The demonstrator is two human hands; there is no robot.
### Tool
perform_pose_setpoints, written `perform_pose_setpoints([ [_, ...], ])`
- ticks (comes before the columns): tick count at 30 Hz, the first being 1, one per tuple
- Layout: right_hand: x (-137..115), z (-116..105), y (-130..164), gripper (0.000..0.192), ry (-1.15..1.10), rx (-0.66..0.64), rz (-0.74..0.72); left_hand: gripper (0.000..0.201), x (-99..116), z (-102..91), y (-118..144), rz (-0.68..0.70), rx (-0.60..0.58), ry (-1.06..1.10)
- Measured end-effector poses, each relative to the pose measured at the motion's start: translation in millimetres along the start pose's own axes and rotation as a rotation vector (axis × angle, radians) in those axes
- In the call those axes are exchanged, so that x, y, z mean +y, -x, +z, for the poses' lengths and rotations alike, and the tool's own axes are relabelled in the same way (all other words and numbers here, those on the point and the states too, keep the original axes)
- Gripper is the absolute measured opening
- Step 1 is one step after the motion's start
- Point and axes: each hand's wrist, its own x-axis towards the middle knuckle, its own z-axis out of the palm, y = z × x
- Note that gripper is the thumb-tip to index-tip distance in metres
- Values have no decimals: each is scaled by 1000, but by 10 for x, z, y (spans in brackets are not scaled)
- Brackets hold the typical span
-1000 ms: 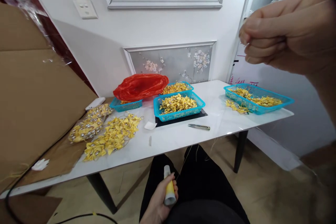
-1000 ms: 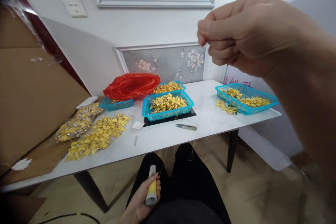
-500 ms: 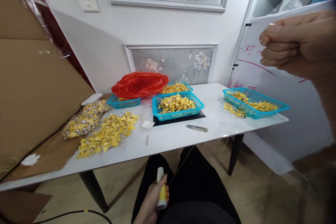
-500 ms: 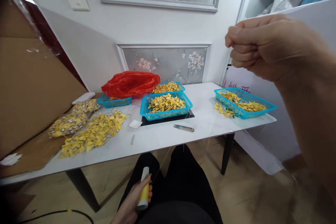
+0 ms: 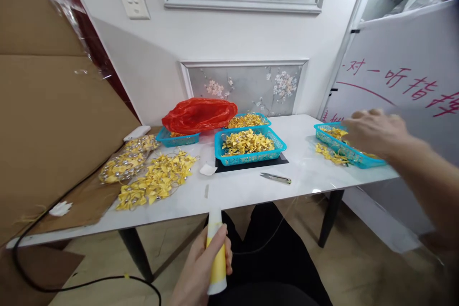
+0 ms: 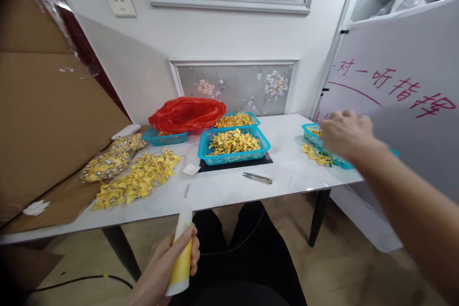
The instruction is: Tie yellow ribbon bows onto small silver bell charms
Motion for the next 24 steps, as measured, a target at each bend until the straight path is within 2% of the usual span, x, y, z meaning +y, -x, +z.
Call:
perform_pose_setpoints([
  [4, -665, 514, 249, 24, -101, -224, -255, 35, 358, 166, 106, 60, -23, 41],
  [6, -943, 761, 336, 23, -151, -292, -344, 34, 492, 242, 175, 62, -17, 106],
  [10, -1183, 1179, 428, 22, -205, -346, -301, 34, 641, 306, 307, 61, -38, 208],
  [13, -1202, 1375, 453, 21, -335, -348, -240, 20, 674, 275, 350, -10, -60, 299],
  [14, -1200, 1406, 457, 22, -397, -345, -214, 19, 678, 255, 350, -37, -66, 332],
  [16, -1190, 1405, 473, 22, -549, -343, -164, 30, 680, 204, 331, -68, -86, 400],
  [19, -1190, 1268, 598, 19, -845, -376, -102, 45, 666, 112, 267, -49, -157, 486],
  [21, -1233, 1122, 809, 22, -1076, -455, -72, 49, 642, 50, 219, -16, -204, 527],
  [24, -1398, 900, 1285, 31, -1390, -634, -33, 48, 585, -25, 163, 10, -263, 569],
])
